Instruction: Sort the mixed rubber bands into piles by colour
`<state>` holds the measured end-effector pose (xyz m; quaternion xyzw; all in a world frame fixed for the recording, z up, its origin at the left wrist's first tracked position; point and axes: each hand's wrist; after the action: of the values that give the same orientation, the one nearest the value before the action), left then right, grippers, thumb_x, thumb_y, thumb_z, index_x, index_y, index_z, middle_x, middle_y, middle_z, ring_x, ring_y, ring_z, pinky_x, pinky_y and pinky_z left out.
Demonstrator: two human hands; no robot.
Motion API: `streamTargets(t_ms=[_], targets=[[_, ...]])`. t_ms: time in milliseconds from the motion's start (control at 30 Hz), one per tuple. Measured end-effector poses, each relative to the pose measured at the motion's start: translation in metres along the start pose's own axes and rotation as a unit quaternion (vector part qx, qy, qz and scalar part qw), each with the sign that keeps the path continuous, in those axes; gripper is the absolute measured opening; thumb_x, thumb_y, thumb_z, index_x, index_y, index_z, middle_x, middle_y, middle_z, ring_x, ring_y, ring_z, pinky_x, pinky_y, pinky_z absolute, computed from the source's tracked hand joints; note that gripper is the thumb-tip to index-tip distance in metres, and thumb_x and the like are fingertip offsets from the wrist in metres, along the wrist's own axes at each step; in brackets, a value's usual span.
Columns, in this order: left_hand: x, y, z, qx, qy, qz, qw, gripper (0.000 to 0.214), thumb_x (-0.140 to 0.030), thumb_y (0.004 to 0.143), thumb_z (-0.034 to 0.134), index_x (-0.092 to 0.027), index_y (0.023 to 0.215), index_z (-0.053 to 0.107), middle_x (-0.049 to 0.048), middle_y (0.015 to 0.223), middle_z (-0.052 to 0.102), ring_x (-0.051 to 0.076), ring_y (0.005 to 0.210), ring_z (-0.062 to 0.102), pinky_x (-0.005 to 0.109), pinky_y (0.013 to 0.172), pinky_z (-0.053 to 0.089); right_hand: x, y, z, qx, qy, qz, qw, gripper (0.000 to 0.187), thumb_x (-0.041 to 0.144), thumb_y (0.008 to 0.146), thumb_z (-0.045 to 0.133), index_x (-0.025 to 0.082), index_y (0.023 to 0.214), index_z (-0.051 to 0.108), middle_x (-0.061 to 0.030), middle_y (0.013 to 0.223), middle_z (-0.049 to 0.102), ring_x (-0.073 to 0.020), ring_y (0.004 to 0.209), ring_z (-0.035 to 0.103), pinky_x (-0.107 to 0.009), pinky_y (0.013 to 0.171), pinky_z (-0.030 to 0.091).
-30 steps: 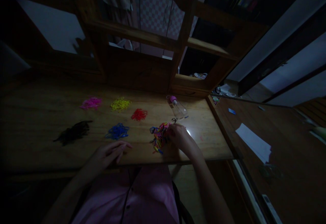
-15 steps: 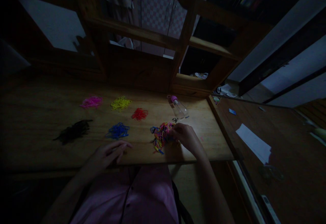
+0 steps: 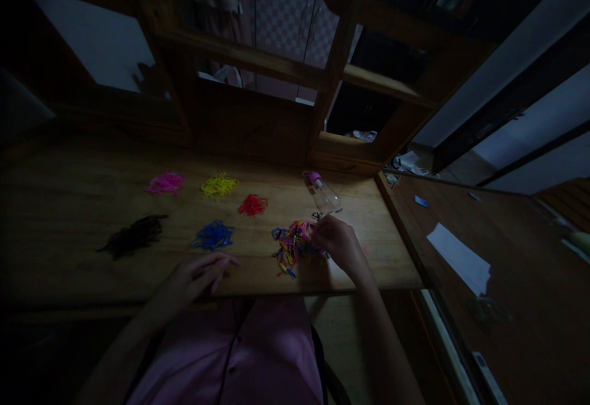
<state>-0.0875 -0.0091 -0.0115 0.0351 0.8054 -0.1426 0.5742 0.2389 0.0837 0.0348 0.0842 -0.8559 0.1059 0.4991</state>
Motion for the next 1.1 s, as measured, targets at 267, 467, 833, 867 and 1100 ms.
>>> streamTargets(t_ms=[267, 467, 833, 867, 1100], targets=[[-0.003, 0.0, 0.0, 0.0, -0.014, 0.007, 1.0, 0.04, -0.049, 0.094, 0.045, -0.02, 0.112, 0.067, -0.0023, 0.061, 0.052, 0.015, 0.063, 0.053, 0.023, 0.059, 0.037, 0.014, 0.012, 0.013, 0.038, -0.143, 0.038, 0.988, 0.019, 0.021, 0.077, 0.069, 0.019, 0.095, 0.061, -0.002, 0.072, 0.071, -0.0138, 0.054, 0.065, -0.019, 0.046, 0.045], [-0.006, -0.001, 0.0, -0.002, -0.008, 0.0, 1.0, 0.042, -0.05, 0.095, 0.044, -0.02, 0.113, 0.067, -0.0016, 0.066, 0.054, 0.015, 0.064, 0.053, 0.023, 0.061, 0.037, 0.021, 0.024, 0.019, 0.042, -0.166, 0.099, 0.98, 0.008, 0.017, 0.073, 0.07, 0.016, 0.081, 0.068, -0.0062, 0.066, 0.072, -0.0175, 0.051, 0.067, -0.02, 0.042, 0.045], [-0.004, -0.001, 0.0, -0.009, 0.0, 0.001, 1.0, 0.042, -0.051, 0.094, 0.045, -0.02, 0.111, 0.067, -0.0021, 0.062, 0.053, 0.015, 0.062, 0.054, 0.023, 0.06, 0.038, -0.007, 0.036, 0.013, 0.126, -0.078, 0.117, 0.982, 0.018, 0.031, 0.073, 0.072, 0.014, 0.071, 0.066, -0.0045, 0.058, 0.07, -0.0167, 0.049, 0.066, -0.021, 0.043, 0.049], [-0.005, -0.001, 0.0, -0.009, -0.002, 0.001, 1.0, 0.042, -0.051, 0.094, 0.045, -0.02, 0.111, 0.067, -0.0019, 0.062, 0.054, 0.015, 0.062, 0.054, 0.023, 0.059, 0.037, -0.006, 0.034, 0.012, 0.131, -0.067, 0.115, 0.983, 0.021, 0.034, 0.073, 0.072, 0.014, 0.072, 0.065, -0.0042, 0.057, 0.07, -0.0161, 0.048, 0.065, -0.021, 0.044, 0.048], [-0.005, 0.0, 0.0, -0.006, -0.004, 0.007, 1.0, 0.041, -0.049, 0.094, 0.046, -0.019, 0.111, 0.067, -0.002, 0.062, 0.053, 0.015, 0.061, 0.052, 0.023, 0.057, 0.035, 0.004, 0.019, -0.001, 0.136, 0.078, 0.116, 0.981, 0.035, 0.046, 0.071, 0.074, 0.014, 0.076, 0.062, -0.0007, 0.059, 0.067, -0.0116, 0.047, 0.06, -0.022, 0.048, 0.049]])
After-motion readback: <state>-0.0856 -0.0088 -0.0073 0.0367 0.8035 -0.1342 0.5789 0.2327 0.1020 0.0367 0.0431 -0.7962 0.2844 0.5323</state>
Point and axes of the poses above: each hand's wrist, its own y-axis towards the middle knuckle, its own z-axis out of the palm, x = y × z
